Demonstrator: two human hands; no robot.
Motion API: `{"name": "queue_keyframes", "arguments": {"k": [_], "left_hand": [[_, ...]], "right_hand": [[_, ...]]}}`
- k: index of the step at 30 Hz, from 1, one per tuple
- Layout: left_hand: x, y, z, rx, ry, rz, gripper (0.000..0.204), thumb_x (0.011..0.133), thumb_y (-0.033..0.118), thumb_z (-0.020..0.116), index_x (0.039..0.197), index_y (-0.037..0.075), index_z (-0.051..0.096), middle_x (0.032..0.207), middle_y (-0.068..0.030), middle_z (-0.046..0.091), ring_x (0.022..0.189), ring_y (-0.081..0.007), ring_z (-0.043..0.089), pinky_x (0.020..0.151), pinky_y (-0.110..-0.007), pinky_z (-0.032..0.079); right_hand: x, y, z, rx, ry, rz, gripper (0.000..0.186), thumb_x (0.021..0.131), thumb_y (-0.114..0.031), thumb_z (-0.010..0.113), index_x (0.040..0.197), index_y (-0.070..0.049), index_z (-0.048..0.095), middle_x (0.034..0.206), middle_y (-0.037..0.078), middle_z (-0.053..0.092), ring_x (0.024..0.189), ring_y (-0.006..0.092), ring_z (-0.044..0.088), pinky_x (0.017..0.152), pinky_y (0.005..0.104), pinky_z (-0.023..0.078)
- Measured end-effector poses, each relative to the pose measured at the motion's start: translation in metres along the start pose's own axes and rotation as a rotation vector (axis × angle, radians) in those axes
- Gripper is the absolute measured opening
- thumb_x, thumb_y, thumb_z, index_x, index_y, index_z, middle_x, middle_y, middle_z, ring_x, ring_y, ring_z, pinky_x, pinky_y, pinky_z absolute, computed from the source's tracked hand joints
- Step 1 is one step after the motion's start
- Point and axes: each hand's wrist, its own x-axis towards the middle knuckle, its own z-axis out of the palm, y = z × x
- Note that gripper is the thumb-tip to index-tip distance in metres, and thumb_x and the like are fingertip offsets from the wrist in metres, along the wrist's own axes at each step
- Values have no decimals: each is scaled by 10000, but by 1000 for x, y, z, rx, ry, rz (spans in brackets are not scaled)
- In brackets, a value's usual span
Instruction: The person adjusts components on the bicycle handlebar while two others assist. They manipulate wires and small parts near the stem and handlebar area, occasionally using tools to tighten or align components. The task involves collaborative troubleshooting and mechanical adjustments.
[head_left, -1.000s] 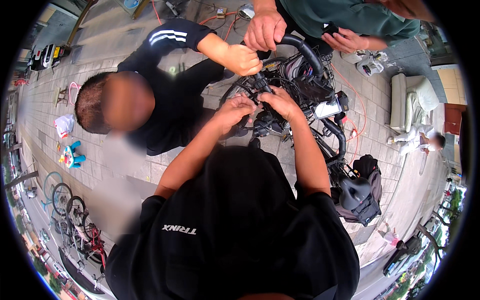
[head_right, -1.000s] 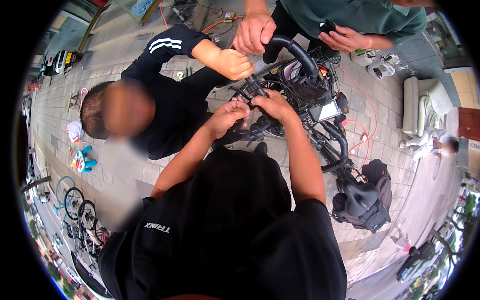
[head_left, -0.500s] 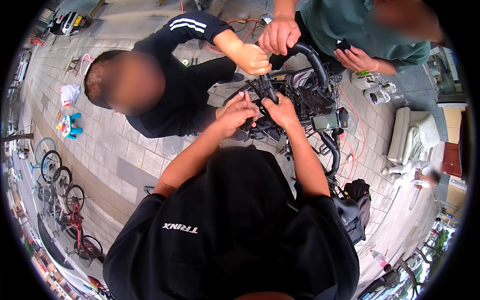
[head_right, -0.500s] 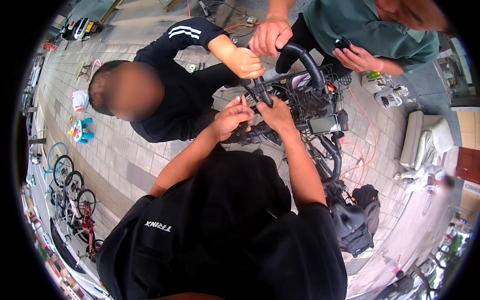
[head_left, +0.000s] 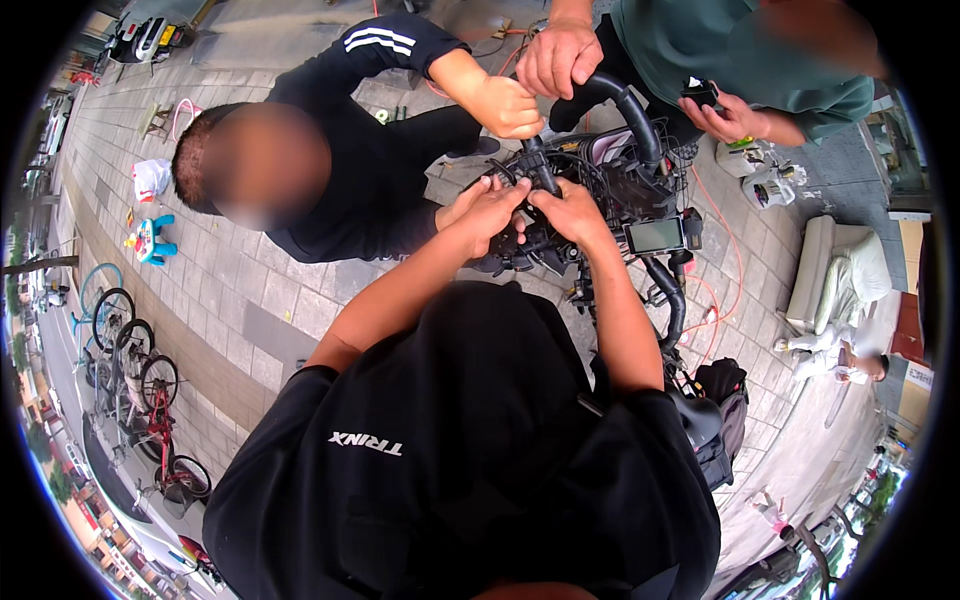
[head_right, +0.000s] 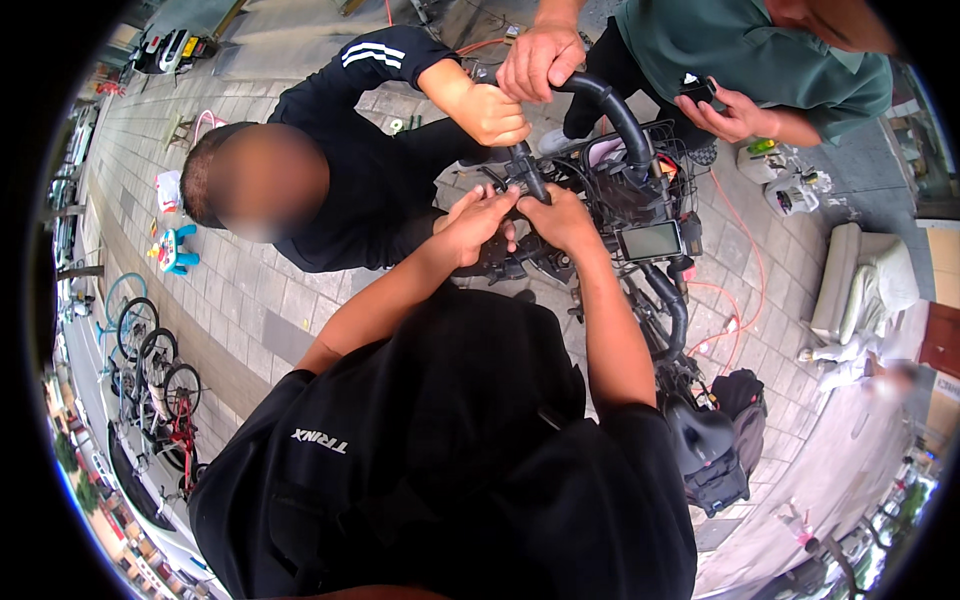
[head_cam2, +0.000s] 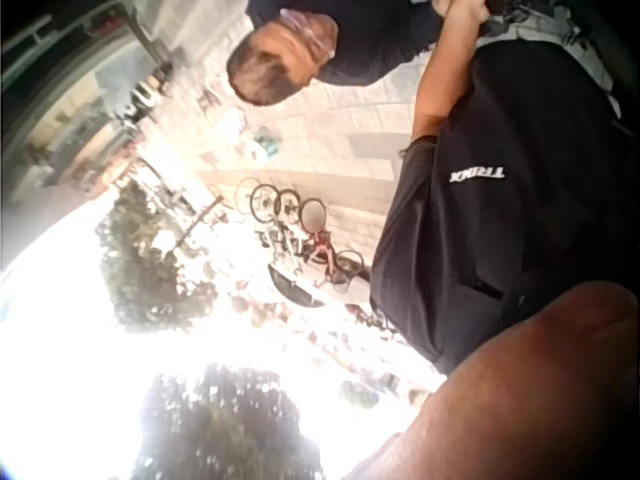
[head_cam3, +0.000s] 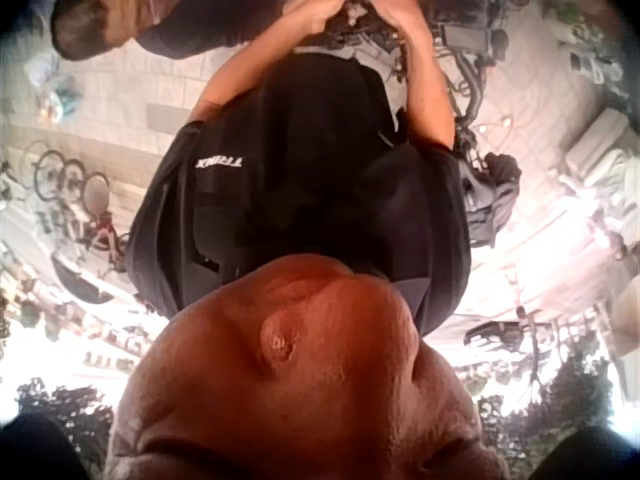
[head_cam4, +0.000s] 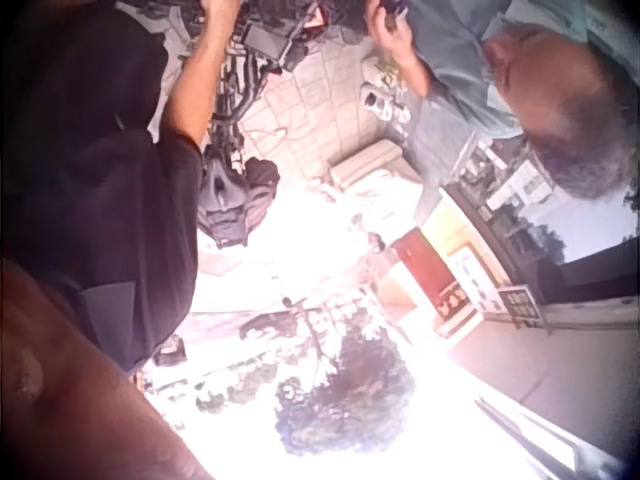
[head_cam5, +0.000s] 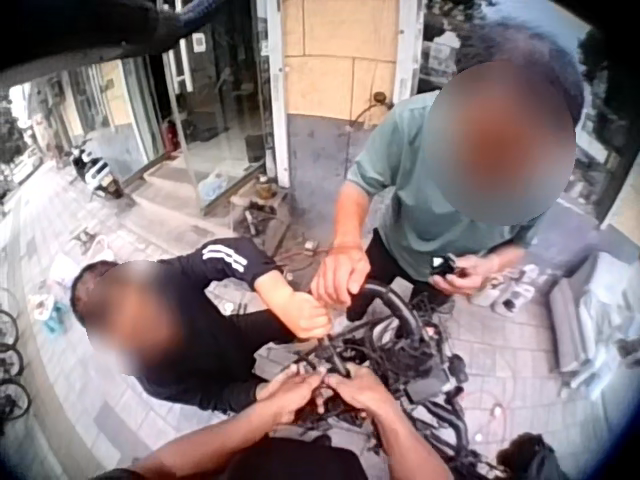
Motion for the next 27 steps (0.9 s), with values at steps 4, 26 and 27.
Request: {"name": "queue_keyframes", "arguments": {"k": [4, 26, 27], "left_hand": [[5, -6, 10, -60, 128, -39, 425, 1130, 506, 499, 1183, 108, 638, 835, -22, 588, 624, -173, 616, 538, -370, 542], [-13, -21, 42, -179, 250, -36, 455, 1107, 470, 531, 959, 51, 628, 680, -69, 616, 451, -224, 566, 448, -370, 484], [-20, -18, 45, -140, 278, -66, 474, 1102, 468, 534, 922, 40, 631, 680, -73, 631, 448, -222, 580, 443, -372, 488]], "right_hand": [[-4, -17, -14, 257, -243, 191, 369, 928, -345, 748, 1146, -48, 770, 835, 58, 712, 734, 156, 640, 713, 316, 530], [-16, -10, -13, 181, -170, 146, 320, 1014, -274, 709, 1141, 20, 711, 984, 97, 763, 856, 190, 737, 829, 357, 602], [-14, -7, -19, 257, -214, 200, 312, 1002, -267, 732, 1149, 8, 727, 944, 76, 747, 811, 148, 690, 767, 318, 577]]}}
